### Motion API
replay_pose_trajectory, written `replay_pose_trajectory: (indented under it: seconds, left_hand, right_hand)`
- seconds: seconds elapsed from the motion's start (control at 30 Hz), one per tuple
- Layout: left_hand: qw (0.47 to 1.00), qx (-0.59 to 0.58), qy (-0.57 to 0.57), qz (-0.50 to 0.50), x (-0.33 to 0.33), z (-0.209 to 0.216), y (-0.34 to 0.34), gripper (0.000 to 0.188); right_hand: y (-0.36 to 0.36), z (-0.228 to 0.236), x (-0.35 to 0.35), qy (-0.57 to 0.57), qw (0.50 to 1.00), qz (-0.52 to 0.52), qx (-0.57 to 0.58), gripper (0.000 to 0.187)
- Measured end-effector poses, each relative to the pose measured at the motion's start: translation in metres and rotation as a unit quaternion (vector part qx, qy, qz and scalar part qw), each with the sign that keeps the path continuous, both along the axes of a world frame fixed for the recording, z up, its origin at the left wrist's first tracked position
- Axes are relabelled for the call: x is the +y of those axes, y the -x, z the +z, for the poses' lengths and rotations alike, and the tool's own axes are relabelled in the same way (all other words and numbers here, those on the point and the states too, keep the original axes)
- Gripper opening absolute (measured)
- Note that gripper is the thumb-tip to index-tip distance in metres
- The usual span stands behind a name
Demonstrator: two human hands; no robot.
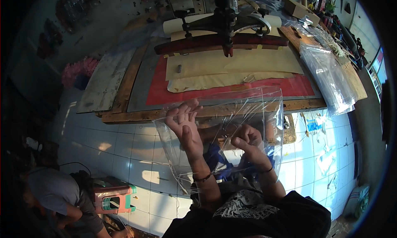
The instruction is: The person handles a large clear plastic sheet by hand, folding the edges and checking the surface while standing at a workstation.
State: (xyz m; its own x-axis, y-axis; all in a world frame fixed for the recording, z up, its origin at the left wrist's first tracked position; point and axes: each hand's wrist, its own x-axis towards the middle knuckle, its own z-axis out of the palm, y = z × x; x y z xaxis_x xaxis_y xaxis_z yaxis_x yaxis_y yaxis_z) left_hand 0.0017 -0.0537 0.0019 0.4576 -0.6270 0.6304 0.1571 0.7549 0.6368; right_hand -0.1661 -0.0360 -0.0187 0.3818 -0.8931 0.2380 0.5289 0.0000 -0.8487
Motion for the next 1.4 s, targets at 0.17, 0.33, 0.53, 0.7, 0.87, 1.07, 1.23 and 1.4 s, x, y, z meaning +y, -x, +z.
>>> replay_pose_trajectory:
  seconds: [0.17, 0.33, 0.53, 0.7, 0.87, 1.07, 1.23, 1.4]
  left_hand:
    - [0.998, 0.038, 0.039, -0.033, -0.009, 0.0, 0.016, 0.06]
    - [0.945, 0.252, 0.076, -0.194, -0.012, -0.001, 0.023, 0.06]
    - [0.763, 0.467, 0.156, -0.418, -0.006, 0.007, 0.031, 0.059]
    - [0.737, 0.476, 0.174, -0.447, -0.001, 0.017, 0.046, 0.062]
    - [0.735, 0.48, 0.182, -0.443, 0.001, 0.018, 0.047, 0.061]
    - [0.71, 0.504, 0.178, -0.458, -0.004, 0.014, 0.053, 0.061]
    - [0.715, 0.488, 0.169, -0.47, -0.004, 0.01, 0.05, 0.061]
    - [0.745, 0.454, 0.122, -0.474, 0.004, 0.017, 0.055, 0.062]
  right_hand:
    - [-0.008, -0.059, 0.056, -0.019, 0.995, 0.095, -0.025, 0.012]
    - [0.021, -0.07, 0.087, -0.059, 0.991, 0.121, 0.018, 0.03]
    - [0.032, -0.029, 0.07, 0.007, 0.996, 0.009, 0.093, 0.052]
    - [-0.019, -0.001, 0.036, 0.083, 0.99, -0.042, 0.11, 0.067]
    - [-0.04, 0.006, 0.022, 0.089, 0.99, -0.056, 0.1, 0.07]
    - [-0.037, 0.013, 0.014, 0.062, 0.982, -0.124, 0.125, 0.059]
    - [-0.04, 0.02, 0.012, 0.058, 0.952, -0.208, 0.218, 0.041]
    - [-0.021, 0.007, -0.009, -0.017, 0.954, -0.266, 0.138, 0.031]
